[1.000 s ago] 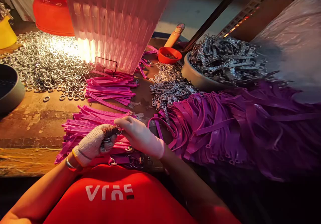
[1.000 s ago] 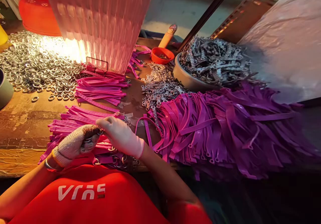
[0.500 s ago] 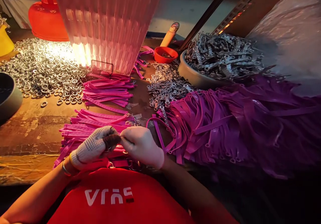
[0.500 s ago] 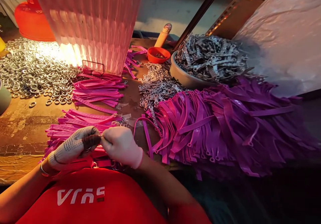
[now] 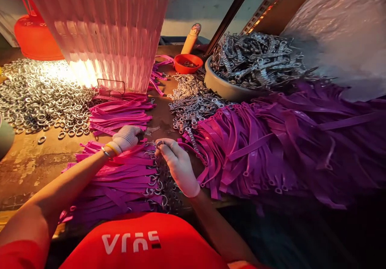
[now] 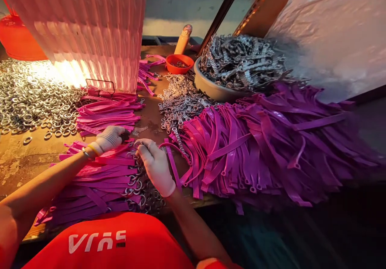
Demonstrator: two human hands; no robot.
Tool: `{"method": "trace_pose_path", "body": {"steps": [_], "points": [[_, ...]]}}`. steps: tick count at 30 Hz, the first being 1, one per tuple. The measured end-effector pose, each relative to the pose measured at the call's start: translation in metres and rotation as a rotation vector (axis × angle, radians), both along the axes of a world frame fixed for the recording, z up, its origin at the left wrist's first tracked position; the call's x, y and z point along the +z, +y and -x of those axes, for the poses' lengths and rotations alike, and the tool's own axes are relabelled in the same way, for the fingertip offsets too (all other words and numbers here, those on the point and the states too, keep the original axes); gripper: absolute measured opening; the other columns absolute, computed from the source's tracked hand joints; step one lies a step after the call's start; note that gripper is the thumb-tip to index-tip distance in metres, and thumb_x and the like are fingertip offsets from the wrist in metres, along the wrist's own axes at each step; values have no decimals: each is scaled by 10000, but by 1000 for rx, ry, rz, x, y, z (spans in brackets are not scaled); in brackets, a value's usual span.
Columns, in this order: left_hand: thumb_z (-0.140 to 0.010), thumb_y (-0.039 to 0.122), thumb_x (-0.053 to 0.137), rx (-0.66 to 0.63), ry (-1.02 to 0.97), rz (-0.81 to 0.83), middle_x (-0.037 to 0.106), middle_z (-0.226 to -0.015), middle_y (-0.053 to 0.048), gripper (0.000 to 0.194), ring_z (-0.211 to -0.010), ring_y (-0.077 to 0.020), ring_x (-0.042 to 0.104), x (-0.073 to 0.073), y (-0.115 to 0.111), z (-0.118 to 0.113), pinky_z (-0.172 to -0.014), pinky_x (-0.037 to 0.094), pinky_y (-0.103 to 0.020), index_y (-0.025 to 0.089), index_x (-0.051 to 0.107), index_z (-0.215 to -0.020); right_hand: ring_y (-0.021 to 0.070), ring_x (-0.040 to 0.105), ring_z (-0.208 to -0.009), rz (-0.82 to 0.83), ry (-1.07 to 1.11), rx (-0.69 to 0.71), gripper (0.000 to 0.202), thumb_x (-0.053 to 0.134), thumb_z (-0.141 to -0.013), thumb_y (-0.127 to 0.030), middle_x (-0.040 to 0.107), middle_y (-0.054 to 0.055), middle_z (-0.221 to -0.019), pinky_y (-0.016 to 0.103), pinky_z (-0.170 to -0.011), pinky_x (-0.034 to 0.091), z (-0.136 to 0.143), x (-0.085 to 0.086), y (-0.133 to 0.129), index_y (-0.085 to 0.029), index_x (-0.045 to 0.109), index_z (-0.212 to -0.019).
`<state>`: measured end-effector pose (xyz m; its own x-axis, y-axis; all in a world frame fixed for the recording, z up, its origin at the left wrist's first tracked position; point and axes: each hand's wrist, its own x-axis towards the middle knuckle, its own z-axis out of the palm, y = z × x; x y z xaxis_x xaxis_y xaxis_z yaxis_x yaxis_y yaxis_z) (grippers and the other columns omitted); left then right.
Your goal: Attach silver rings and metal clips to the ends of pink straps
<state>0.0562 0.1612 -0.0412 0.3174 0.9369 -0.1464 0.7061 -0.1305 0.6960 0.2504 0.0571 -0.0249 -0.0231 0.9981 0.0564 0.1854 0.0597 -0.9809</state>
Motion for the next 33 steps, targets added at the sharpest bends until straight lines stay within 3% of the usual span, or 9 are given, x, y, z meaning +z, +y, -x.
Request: {"method": "trace_pose_path", "body": {"steps": [3,5,8,11,16,20,25,28,33], "points": [[-719,164,726,-32,53,-9,688,-774,-92,40,-772,-198,608,-21,9,-10,-714,429,-270,136,710,-744,174,627,-879,-28,-96,12,248,523,-966,-379,705,23,-976,291,-809,489,-4,-11,4,-219,665,-1092],[-701,139,730,-36,80,-8,683,-749,-99,41,-775,-207,615,-24,7,-12,-724,434,-273,142,689,-697,188,642,-898,-37,-167,20,257,510,-968,-351,717,36,-987,308,-826,499,-4,-17,7,-214,656,-1127],[-721,166,724,-27,80,0,653,-675,-69,56,-698,-192,594,-13,0,-4,-672,426,-269,148,683,-687,208,656,-990,-108,-242,40,252,505,-968,-313,730,60,-1065,331,-894,498,-1,-18,12,-216,656,-1145],[-828,288,671,2,19,24,602,-614,-27,159,-571,-144,523,10,-15,15,-554,385,-243,158,683,-737,199,669,-1007,-193,-261,128,245,491,-988,-312,741,58,-1092,319,-907,499,7,-9,15,-225,667,-1135],[-870,514,656,219,-523,395,399,-468,58,349,-384,-77,305,42,-61,45,-375,215,-208,176,614,-795,185,695,-992,-277,-385,267,246,488,-1008,-295,765,45,-1088,287,-892,498,30,5,16,-224,670,-1157],[-843,481,701,326,-732,517,381,-467,70,329,-371,-58,286,39,-93,51,-350,207,-179,175,598,-780,199,695,-991,-340,-714,320,264,472,-1015,-240,763,79,-1093,289,-877,467,47,10,15,-196,657,-1198],[-841,491,685,385,-785,545,397,-484,66,337,-381,-59,294,29,-113,43,-354,217,-170,157,648,-854,227,673,-856,-445,-1047,375,250,451,-991,-192,735,84,-930,323,-736,403,52,18,8,-179,658,-1131],[-881,552,622,316,-718,497,394,-473,52,429,-385,-64,286,31,-121,39,-364,205,-189,164,595,-700,217,656,-817,-480,-1115,422,235,440,-978,-169,718,84,-897,328,-694,361,50,23,3,-179,655,-1074],[-866,375,684,150,-394,54,671,-713,-30,240,-601,-122,503,38,-122,39,-543,382,-202,157,704,-769,206,649,-811,-456,-1131,433,243,412,-981,-152,708,92,-887,325,-667,333,52,22,-2,-169,639,-1065]]}}
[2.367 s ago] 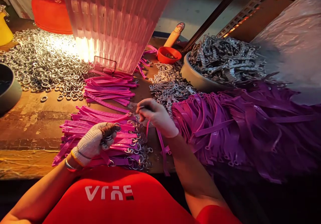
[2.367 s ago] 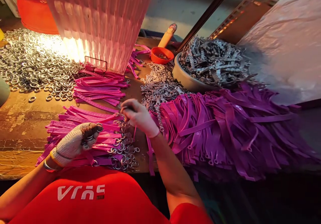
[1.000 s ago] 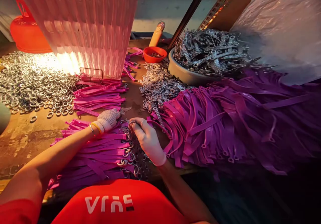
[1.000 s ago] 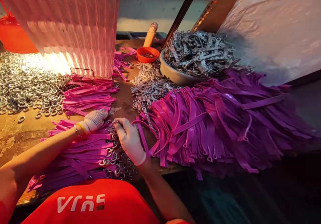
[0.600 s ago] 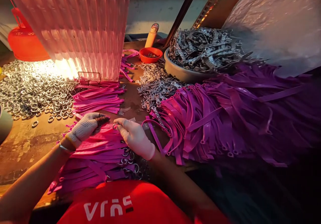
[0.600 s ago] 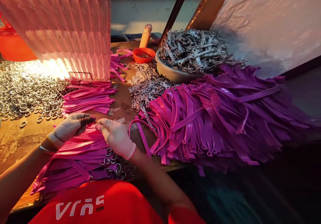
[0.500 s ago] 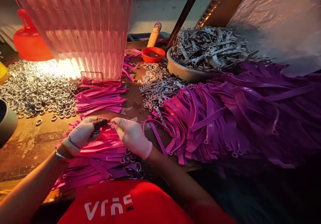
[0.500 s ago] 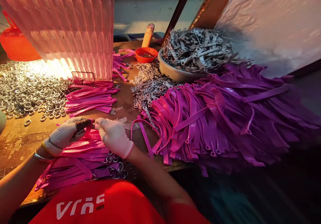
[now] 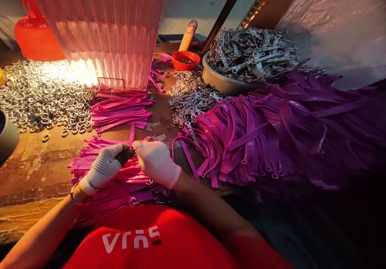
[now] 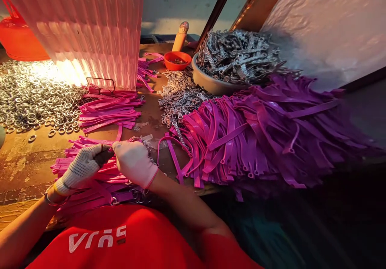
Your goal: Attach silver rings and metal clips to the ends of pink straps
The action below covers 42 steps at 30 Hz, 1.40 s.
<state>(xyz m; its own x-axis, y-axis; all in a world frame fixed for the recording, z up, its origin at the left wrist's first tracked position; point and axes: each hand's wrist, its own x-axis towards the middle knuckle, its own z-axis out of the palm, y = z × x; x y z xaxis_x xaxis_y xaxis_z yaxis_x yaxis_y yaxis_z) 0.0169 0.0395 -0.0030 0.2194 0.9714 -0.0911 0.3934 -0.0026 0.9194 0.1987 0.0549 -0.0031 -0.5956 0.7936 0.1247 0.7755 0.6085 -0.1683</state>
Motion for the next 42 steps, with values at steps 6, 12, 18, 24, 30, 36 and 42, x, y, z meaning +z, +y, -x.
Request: {"method": "trace_pose_path", "body": {"steps": [6,12,18,24,30,36,42], "points": [[-821,240,655,-166,109,-40,665,-688,-23,140,-628,-147,512,-8,13,7,-570,374,-218,165,705,-714,236,641,-807,-24,9,-62,278,381,-1015,-204,705,107,-897,333,-680,342,7,-13,0,-162,651,-1065],[-880,452,643,-15,-107,221,505,-553,25,309,-493,-102,367,-10,6,10,-454,273,-215,164,672,-771,232,697,-967,145,90,-22,367,508,-1000,-274,747,105,-1070,302,-783,427,1,7,6,-157,538,-1346],[-823,354,721,70,12,-6,709,-744,-31,213,-686,-160,553,-26,-7,2,-625,413,-230,150,779,-849,271,731,-843,231,-116,-61,280,530,-970,-349,762,121,-910,308,-644,437,3,3,8,-150,635,-1136],[-888,334,621,-58,112,-1,750,-768,-44,236,-702,-183,625,-20,-6,1,-654,462,-256,156,772,-852,312,718,-818,147,-188,119,343,496,-961,-387,734,183,-867,350,-652,458,3,-10,4,-88,636,-1056],[-868,294,561,-259,403,-124,783,-863,-44,240,-740,-218,678,21,13,50,-698,491,-307,201,782,-893,275,707,-811,137,-171,45,436,459,-1008,-509,730,139,-832,317,-631,404,0,1,5,-116,638,-1070],[-727,194,605,191,384,-99,786,-977,-71,405,-757,-225,662,31,7,88,-669,507,-304,196,763,-1100,209,671,-850,174,-64,51,513,455,-988,-633,737,83,-872,302,-710,370,-42,9,17,-185,704,-976],[-790,172,624,368,-561,468,680,-687,-35,421,-372,-46,271,16,-6,38,-328,217,-147,152,655,-1209,247,622,-994,-11,-190,-576,362,503,-1009,-430,734,156,-1035,324,-791,366,-110,-1,107,-147,726,-1035]]}}
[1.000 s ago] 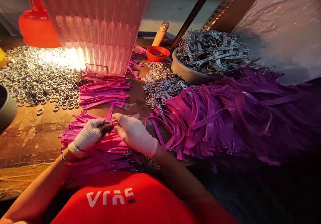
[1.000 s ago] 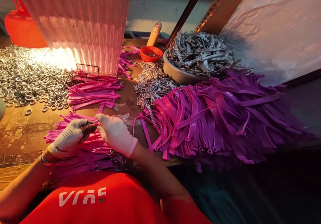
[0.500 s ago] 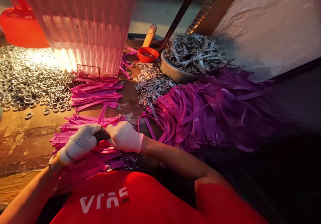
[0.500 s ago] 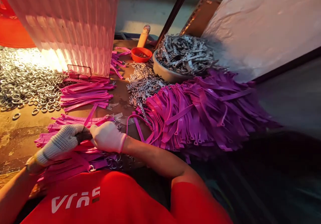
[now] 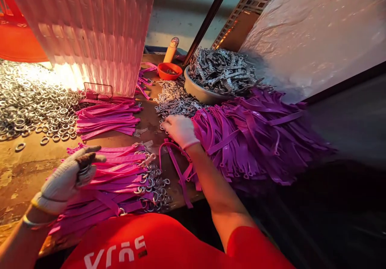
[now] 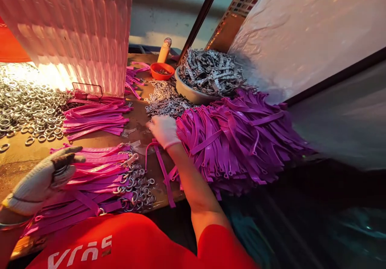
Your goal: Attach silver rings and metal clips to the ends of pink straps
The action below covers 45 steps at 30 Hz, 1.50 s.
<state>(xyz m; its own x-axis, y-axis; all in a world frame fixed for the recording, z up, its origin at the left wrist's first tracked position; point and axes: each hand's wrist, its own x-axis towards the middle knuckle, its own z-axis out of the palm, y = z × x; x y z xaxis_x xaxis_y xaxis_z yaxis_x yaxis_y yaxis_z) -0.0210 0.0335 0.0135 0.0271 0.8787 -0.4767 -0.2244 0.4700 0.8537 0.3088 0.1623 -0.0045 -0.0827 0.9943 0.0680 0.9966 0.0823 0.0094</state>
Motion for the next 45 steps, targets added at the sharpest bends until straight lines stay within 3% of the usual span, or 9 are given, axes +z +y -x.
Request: {"method": "trace_pose_path", "body": {"steps": [3,8,14,17,21,25,28,37,45], "points": [[-871,123,538,-14,-279,108,686,-706,-83,203,-361,-34,263,-11,8,-22,-296,228,-139,86,675,-1015,314,573,-1104,-96,-137,-230,277,535,-957,-236,702,241,-1115,392,-868,343,-18,-20,38,-76,696,-1115],[-950,87,459,16,-552,206,731,-931,-165,237,-442,-48,472,-26,14,-37,-307,300,-108,54,677,-1040,326,568,-1103,-124,-88,-197,312,435,-923,-63,682,276,-1099,433,-891,337,-27,-48,50,-49,693,-1096],[-944,145,499,6,-713,256,730,-1071,-222,316,-583,-112,608,-30,3,-29,-364,400,-133,40,669,-1188,311,577,-1073,-181,94,-111,245,488,-919,-148,683,222,-1089,417,-872,412,-23,-51,42,-113,703,-1030],[-878,101,552,-37,-661,195,713,-1161,-223,368,-589,-98,605,-32,-4,-27,-384,386,-133,48,665,-1224,205,631,-918,-171,344,44,264,442,-952,-188,709,107,-1031,324,-807,472,4,-42,16,-169,641,-1125],[-827,164,650,-134,-497,93,735,-1047,-165,435,-528,-76,545,-36,-11,-35,-370,295,-144,105,646,-1259,156,669,-852,-4,927,486,186,533,-955,-275,729,30,-1005,274,-798,507,63,-20,-47,-230,638,-1102],[-826,227,656,-226,-235,-143,637,-639,-42,248,-472,-92,474,-38,-13,-41,-417,324,-190,110,684,-1043,159,685,-997,130,866,671,262,607,-923,-213,748,28,-1103,265,-910,494,112,0,-89,-248,663,-1177],[-756,189,676,-257,-171,-219,599,-590,-26,168,-499,-108,490,-39,-14,-41,-453,343,-210,113,671,-906,160,684,-1021,218,743,720,259,611,-910,-146,754,34,-1116,257,-922,483,128,7,-95,-235,682,-1143],[-691,115,708,-186,-261,-183,646,-808,-28,396,-615,-132,576,-39,-28,-49,-541,436,-232,183,618,-1070,165,672,-881,279,688,647,328,580,-852,-105,748,36,-1029,265,-802,483,127,7,-105,-214,647,-1154],[-866,388,706,-79,-210,-205,521,-551,28,255,-424,-59,337,-40,-35,-52,-406,217,-203,144,637,-858,127,574,-679,159,1153,232,295,547,-844,-275,598,-26,-791,237,-631,484,127,-12,-111,-199,615,-1121]]}}
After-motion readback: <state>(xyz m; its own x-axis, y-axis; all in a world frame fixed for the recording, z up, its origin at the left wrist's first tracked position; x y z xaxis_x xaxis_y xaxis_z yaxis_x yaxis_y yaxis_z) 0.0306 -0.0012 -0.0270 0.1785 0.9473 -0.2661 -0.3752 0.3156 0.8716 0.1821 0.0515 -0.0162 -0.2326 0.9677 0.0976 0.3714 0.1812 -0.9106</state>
